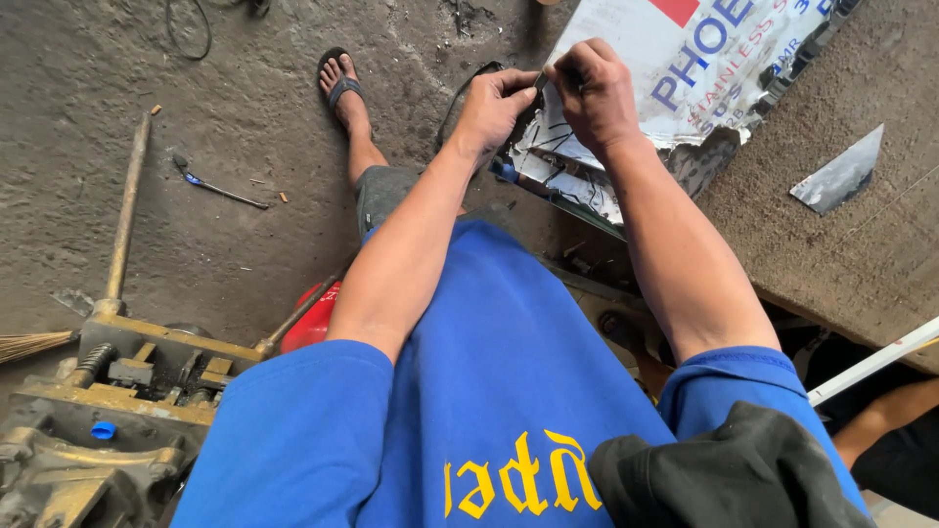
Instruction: Peeling off the protective plastic film from a stainless steel sheet using hands and a small scraping tool.
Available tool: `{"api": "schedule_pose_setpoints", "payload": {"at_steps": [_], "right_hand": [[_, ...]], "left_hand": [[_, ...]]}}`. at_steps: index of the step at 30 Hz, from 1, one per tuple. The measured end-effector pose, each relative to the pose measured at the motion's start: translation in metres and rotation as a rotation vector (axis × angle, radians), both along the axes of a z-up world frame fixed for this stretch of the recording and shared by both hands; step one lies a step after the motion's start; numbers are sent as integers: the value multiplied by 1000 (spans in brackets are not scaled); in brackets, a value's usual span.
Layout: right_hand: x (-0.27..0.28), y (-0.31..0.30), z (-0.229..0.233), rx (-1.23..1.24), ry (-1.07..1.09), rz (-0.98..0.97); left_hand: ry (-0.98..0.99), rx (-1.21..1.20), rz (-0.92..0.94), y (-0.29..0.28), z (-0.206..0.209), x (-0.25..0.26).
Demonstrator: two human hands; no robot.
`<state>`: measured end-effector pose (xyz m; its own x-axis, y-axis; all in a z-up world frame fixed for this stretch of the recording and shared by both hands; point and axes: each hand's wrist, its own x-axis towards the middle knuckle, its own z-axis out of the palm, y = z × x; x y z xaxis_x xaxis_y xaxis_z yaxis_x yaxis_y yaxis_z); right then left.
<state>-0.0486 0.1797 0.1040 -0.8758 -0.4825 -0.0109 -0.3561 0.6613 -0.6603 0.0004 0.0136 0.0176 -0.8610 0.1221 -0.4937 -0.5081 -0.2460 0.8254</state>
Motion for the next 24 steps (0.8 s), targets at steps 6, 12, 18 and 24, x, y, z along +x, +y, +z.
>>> {"api": "schedule_pose_setpoints", "payload": {"at_steps": [6,12,18,24], "right_hand": [[0,2,-4,-13,-20,-33],[0,-3,37,-44,-111,-40],[17,1,7,93,242,59],[3,-6,17,370,222,244]], "left_hand": [[49,38,43,5,-12,1],[38,36,26,1,-6,4],[81,127,50,-2,-12,9],[53,80,43,-3,-9,5]]}}
